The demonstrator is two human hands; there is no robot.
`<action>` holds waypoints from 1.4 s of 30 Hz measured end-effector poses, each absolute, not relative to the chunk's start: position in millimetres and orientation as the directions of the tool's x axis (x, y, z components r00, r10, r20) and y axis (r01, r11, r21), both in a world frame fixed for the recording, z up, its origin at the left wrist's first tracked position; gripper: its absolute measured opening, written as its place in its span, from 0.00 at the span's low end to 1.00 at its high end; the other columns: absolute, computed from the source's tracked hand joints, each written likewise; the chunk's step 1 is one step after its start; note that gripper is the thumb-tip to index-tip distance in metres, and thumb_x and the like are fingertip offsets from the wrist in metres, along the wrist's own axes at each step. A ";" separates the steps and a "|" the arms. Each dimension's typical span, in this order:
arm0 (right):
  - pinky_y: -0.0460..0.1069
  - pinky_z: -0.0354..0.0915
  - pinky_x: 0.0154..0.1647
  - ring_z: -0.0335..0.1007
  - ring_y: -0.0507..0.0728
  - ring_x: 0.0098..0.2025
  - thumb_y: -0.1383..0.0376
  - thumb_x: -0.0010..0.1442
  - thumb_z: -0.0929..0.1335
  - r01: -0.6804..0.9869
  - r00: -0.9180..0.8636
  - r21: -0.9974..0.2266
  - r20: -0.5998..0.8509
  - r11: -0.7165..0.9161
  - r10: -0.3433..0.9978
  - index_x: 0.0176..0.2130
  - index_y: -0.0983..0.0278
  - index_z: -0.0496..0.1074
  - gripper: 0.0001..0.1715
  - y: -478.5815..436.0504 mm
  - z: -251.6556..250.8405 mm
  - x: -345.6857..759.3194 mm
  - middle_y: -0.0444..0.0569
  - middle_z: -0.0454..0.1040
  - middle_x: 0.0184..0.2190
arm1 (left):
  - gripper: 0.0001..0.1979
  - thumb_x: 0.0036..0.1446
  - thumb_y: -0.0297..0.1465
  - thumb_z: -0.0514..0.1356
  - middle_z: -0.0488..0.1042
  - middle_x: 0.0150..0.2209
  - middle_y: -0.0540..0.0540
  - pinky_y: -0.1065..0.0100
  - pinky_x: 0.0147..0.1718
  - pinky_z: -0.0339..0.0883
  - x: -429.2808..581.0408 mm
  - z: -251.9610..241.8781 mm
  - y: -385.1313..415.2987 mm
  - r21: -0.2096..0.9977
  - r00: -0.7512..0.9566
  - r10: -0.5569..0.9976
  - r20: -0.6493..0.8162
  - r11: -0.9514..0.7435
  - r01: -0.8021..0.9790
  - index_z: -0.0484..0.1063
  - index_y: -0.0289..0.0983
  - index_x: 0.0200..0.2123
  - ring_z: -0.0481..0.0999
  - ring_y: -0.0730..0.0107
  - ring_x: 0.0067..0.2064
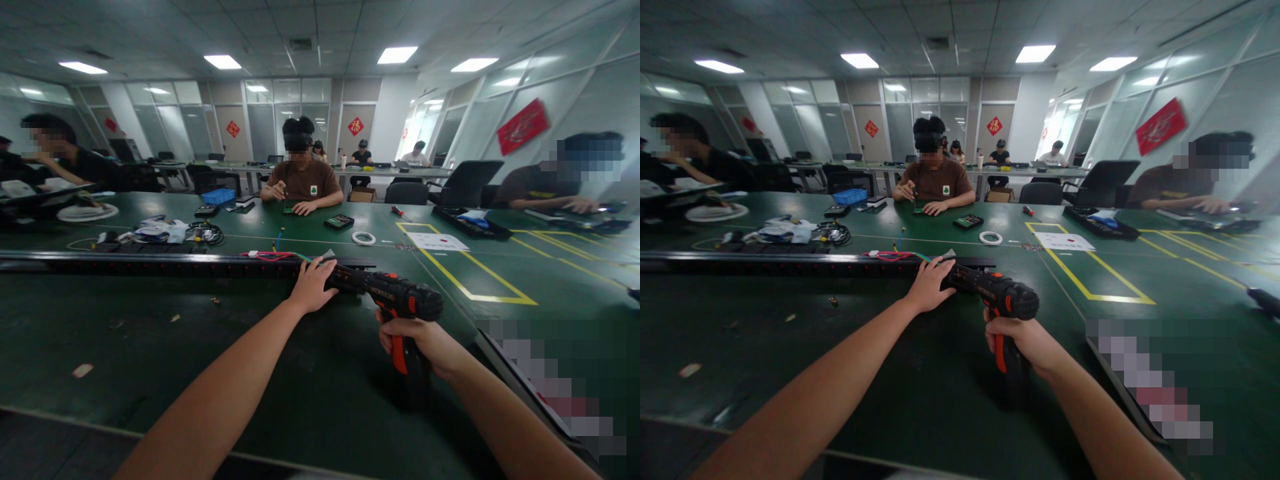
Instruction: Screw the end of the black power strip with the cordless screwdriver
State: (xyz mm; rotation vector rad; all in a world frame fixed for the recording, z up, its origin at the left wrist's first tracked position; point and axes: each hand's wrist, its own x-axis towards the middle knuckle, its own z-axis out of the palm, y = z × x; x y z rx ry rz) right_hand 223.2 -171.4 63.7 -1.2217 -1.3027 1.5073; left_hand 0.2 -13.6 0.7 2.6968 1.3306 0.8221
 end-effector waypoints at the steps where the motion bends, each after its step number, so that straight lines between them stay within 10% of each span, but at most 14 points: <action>1: 0.50 0.62 0.30 0.67 0.56 0.25 0.63 0.50 0.71 0.029 -0.230 -0.985 -0.172 -0.170 0.958 0.34 0.62 0.70 0.09 -171.3 63.5 223.3 0.43 0.73 0.19 | 0.37 0.62 0.40 0.62 0.61 0.70 0.44 0.39 0.69 0.39 0.1 0.8 -13.6 0.245 0.498 0.745 0.445 -0.636 0.732 0.54 0.42 0.71 0.51 0.50 0.72; 42: 0.49 0.63 0.29 0.68 0.55 0.24 0.62 0.49 0.72 0.034 -0.223 -0.981 -0.194 -0.191 0.955 0.32 0.62 0.69 0.11 -170.5 63.5 223.7 0.44 0.74 0.19 | 0.37 0.62 0.40 0.62 0.60 0.70 0.43 0.39 0.69 0.41 0.7 1.8 -14.2 0.236 0.499 0.747 0.439 -0.632 0.738 0.54 0.42 0.71 0.51 0.50 0.72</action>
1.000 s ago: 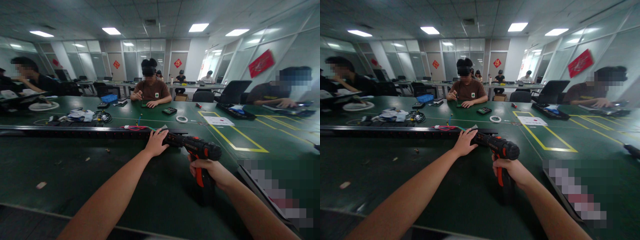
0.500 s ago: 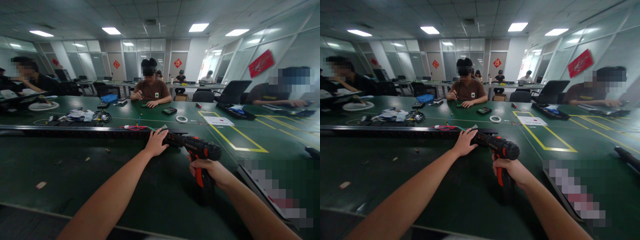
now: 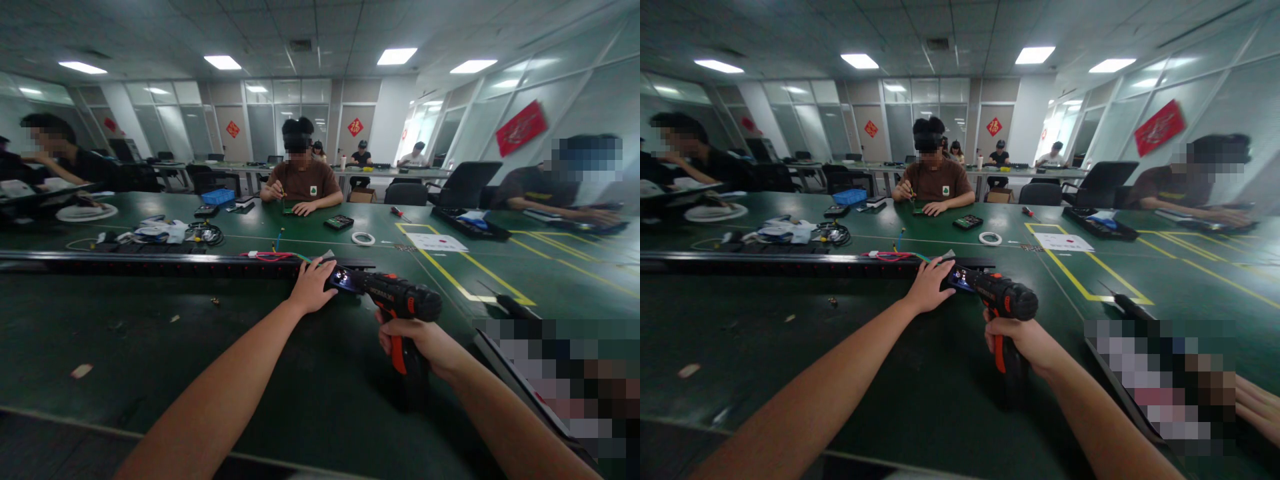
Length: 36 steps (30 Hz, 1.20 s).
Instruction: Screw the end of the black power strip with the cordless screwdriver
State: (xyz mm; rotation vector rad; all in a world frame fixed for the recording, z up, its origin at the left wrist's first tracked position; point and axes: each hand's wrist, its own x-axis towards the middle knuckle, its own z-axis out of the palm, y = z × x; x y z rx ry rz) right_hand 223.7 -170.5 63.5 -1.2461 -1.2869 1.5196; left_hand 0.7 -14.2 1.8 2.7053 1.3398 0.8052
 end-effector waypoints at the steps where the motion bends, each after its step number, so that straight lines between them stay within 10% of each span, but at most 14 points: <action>1: 0.49 0.63 0.29 0.68 0.55 0.25 0.62 0.48 0.72 0.037 -0.222 -0.981 -0.195 -0.192 0.955 0.32 0.62 0.69 0.11 -170.6 63.7 223.7 0.44 0.74 0.19 | 0.37 0.62 0.40 0.62 0.60 0.70 0.43 0.39 0.69 0.41 0.7 2.2 -14.7 0.238 0.500 0.749 0.435 -0.631 0.739 0.54 0.42 0.71 0.52 0.50 0.72; 36: 0.49 0.62 0.30 0.68 0.55 0.25 0.62 0.50 0.72 0.059 -0.232 -0.981 -0.195 -0.186 0.953 0.34 0.62 0.68 0.11 -170.4 64.2 224.8 0.43 0.75 0.20 | 0.38 0.62 0.40 0.63 0.60 0.70 0.42 0.39 0.69 0.40 0.3 3.1 -15.2 0.242 0.503 0.751 0.429 -0.631 0.737 0.53 0.41 0.71 0.50 0.50 0.72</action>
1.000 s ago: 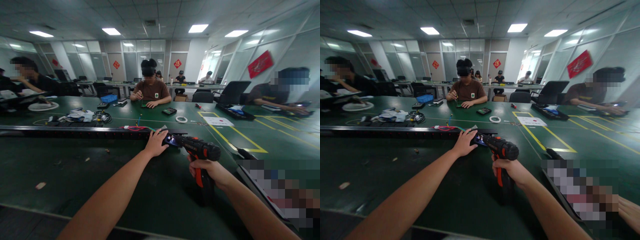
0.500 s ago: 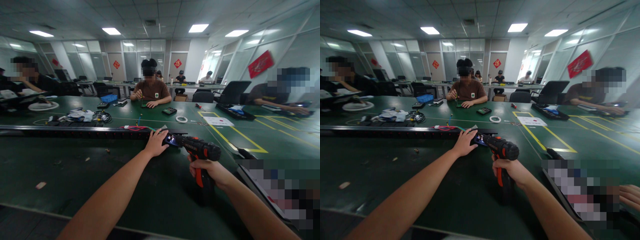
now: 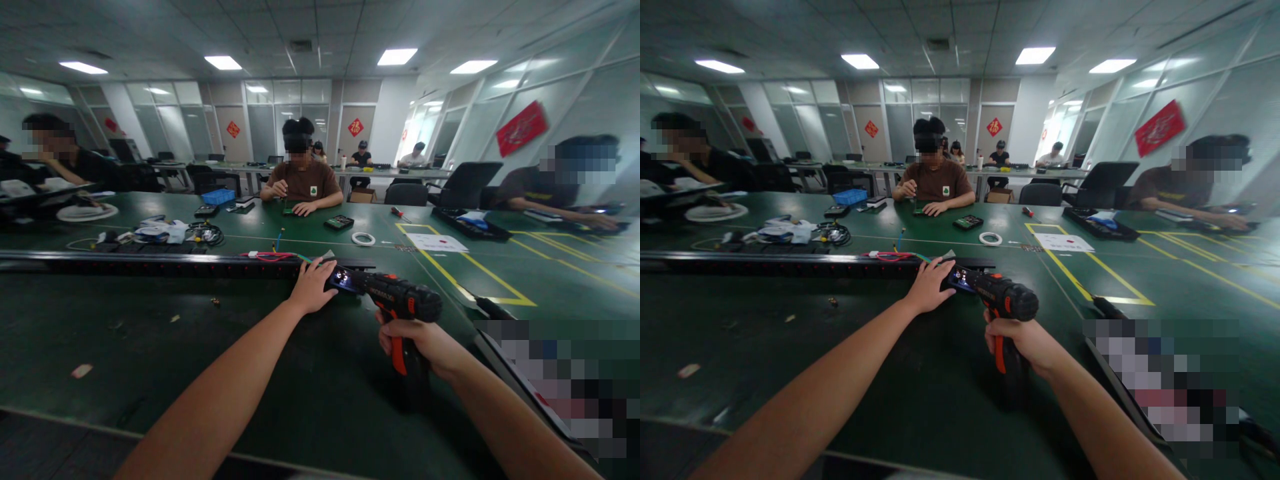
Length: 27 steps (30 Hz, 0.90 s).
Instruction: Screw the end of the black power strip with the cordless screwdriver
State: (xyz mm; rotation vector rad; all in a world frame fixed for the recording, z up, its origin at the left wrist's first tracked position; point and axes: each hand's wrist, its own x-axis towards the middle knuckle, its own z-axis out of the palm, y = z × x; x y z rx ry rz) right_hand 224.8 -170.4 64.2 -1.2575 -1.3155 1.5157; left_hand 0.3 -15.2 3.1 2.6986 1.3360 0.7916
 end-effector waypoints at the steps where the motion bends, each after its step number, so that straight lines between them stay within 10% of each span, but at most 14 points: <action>1: 0.49 0.62 0.30 0.68 0.55 0.25 0.62 0.50 0.72 0.058 -0.233 -0.980 -0.199 -0.191 0.952 0.34 0.62 0.68 0.11 -170.4 64.2 224.8 0.43 0.74 0.20 | 0.38 0.62 0.40 0.63 0.60 0.70 0.42 0.39 0.69 0.40 0.3 3.0 -15.2 0.244 0.501 0.751 0.430 -0.631 0.736 0.53 0.41 0.71 0.51 0.51 0.72; 27: 0.49 0.60 0.26 0.68 0.55 0.24 0.59 0.50 0.73 0.046 -0.170 -0.987 -0.162 -0.156 0.972 0.36 0.63 0.73 0.14 -175.0 68.7 218.8 0.43 0.73 0.20 | 0.37 0.62 0.40 0.62 0.61 0.70 0.43 0.39 0.69 0.40 1.4 3.0 -15.4 0.252 0.493 0.751 0.439 -0.630 0.734 0.55 0.42 0.71 0.51 0.50 0.72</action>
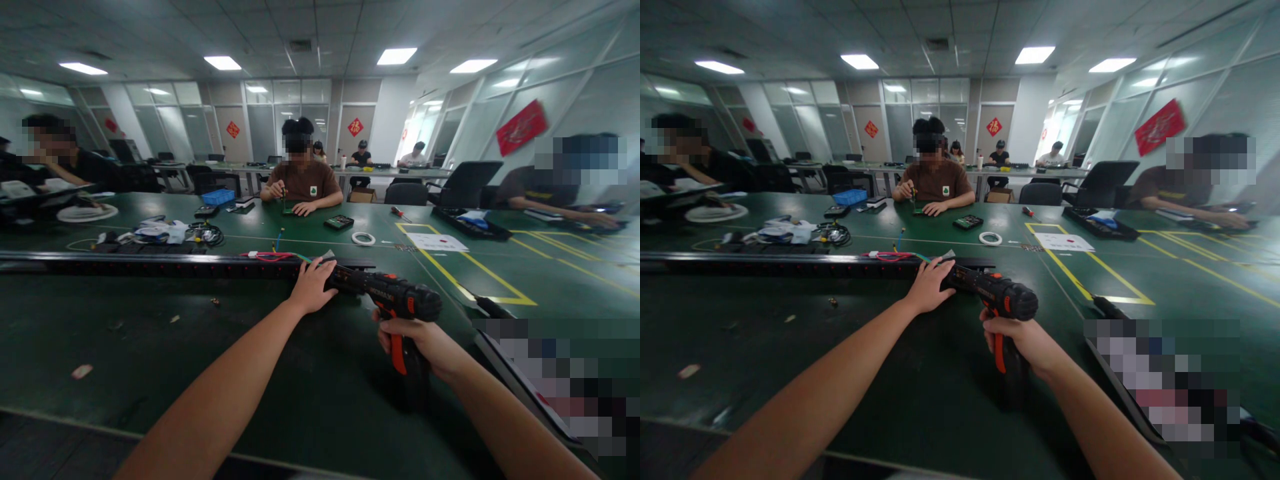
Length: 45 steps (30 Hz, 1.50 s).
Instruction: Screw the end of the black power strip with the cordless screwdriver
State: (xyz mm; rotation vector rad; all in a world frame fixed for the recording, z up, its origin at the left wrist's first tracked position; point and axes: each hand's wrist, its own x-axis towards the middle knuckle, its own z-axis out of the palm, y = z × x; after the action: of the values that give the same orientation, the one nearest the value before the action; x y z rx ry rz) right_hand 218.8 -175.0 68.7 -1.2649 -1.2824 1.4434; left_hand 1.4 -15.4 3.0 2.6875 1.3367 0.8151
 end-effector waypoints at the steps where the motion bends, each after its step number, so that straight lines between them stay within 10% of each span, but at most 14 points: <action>1: 0.49 0.61 0.27 0.69 0.56 0.25 0.59 0.50 0.74 0.047 -0.157 -0.987 -0.161 -0.155 0.974 0.37 0.63 0.73 0.15 -174.8 68.6 218.9 0.43 0.73 0.21 | 0.37 0.62 0.40 0.62 0.61 0.70 0.43 0.39 0.69 0.40 1.4 3.1 -15.7 0.253 0.493 0.752 0.437 -0.629 0.735 0.55 0.42 0.71 0.51 0.50 0.72; 16: 0.56 0.69 0.43 0.75 0.60 0.36 0.55 0.47 0.79 0.097 -0.076 -0.995 -0.020 -0.013 0.997 0.40 0.62 0.79 0.22 -174.6 72.4 219.7 0.50 0.79 0.38 | 0.37 0.62 0.40 0.62 0.61 0.70 0.43 0.38 0.69 0.40 0.3 4.6 -16.4 0.253 0.500 0.751 0.432 -0.633 0.732 0.54 0.42 0.71 0.51 0.49 0.72; 29: 0.56 0.70 0.42 0.75 0.60 0.36 0.50 0.52 0.79 0.096 -0.074 -0.995 -0.037 -0.030 0.997 0.39 0.64 0.79 0.23 -162.5 61.1 228.2 0.50 0.80 0.32 | 0.37 0.62 0.40 0.63 0.61 0.70 0.43 0.40 0.69 0.39 0.2 2.1 -14.8 0.246 0.497 0.742 0.450 -0.638 0.730 0.55 0.41 0.71 0.52 0.50 0.72; 37: 0.61 0.67 0.58 0.77 0.67 0.52 0.59 0.46 0.82 0.019 -0.042 -1.000 -0.004 -0.003 0.999 0.48 0.60 0.80 0.29 -159.1 59.0 230.5 0.52 0.83 0.45 | 0.36 0.62 0.40 0.61 0.61 0.70 0.43 0.39 0.69 0.39 0.1 3.6 -16.0 0.248 0.495 0.750 0.438 -0.630 0.736 0.55 0.42 0.71 0.51 0.50 0.72; 45: 0.57 0.72 0.46 0.78 0.62 0.42 0.60 0.48 0.80 0.082 -0.056 -0.996 0.016 0.020 0.998 0.49 0.61 0.79 0.28 -162.9 63.2 226.4 0.51 0.82 0.45 | 0.36 0.62 0.39 0.62 0.61 0.70 0.43 0.39 0.69 0.40 0.1 1.7 -15.3 0.242 0.492 0.745 0.450 -0.633 0.736 0.55 0.42 0.71 0.51 0.50 0.72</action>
State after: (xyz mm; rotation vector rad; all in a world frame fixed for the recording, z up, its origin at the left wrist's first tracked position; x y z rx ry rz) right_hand 226.4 -162.9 63.2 -1.2303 -1.3195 1.1959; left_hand 0.1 -15.3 1.7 2.6989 1.3386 0.8279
